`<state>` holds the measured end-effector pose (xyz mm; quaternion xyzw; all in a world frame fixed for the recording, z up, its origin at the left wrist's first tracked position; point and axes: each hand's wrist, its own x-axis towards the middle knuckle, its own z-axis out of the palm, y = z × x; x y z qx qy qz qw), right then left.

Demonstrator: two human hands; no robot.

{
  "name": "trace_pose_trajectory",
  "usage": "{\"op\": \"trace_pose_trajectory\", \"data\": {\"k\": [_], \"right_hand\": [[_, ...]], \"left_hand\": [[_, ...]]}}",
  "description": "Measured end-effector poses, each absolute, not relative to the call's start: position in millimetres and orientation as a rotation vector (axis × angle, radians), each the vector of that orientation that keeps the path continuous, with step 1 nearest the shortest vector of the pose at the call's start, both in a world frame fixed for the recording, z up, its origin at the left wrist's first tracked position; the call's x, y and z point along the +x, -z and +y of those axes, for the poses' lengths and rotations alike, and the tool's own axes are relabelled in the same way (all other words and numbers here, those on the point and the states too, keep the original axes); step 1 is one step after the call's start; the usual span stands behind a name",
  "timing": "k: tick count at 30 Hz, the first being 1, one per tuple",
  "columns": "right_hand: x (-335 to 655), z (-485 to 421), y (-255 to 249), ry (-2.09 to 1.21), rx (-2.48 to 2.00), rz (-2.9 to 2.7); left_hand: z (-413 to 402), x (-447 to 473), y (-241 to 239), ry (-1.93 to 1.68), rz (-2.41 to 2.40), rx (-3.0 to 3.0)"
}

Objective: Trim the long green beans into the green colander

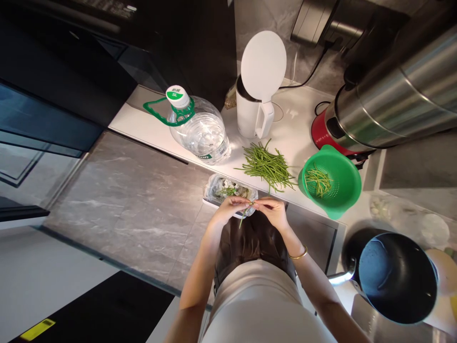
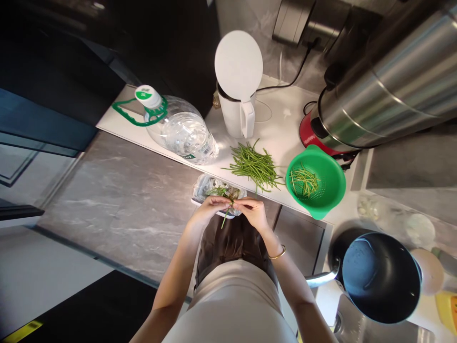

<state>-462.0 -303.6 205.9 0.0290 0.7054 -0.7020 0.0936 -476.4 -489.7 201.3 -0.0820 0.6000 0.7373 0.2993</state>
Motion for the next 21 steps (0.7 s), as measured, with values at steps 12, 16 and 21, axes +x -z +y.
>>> {"op": "trace_pose_trajectory", "data": {"k": [12,16,21], "right_hand": [[-485.6,-255.7,-206.9,2.642,0.826,1.905],[-487.6,-248.1,-207.4,2.712,0.808,1.939],[-482.9,-257.1,-213.5,2.628,0.736,2.013]], "left_hand": [[-558.1,-459.8,-138.7,-1.761,1.957,-0.608],[-562.7,-460.3,-115.3,-1.521,2.251,-0.706],[-543.0,-469.2,-112.1,-1.452,2.373,-0.649]]}}
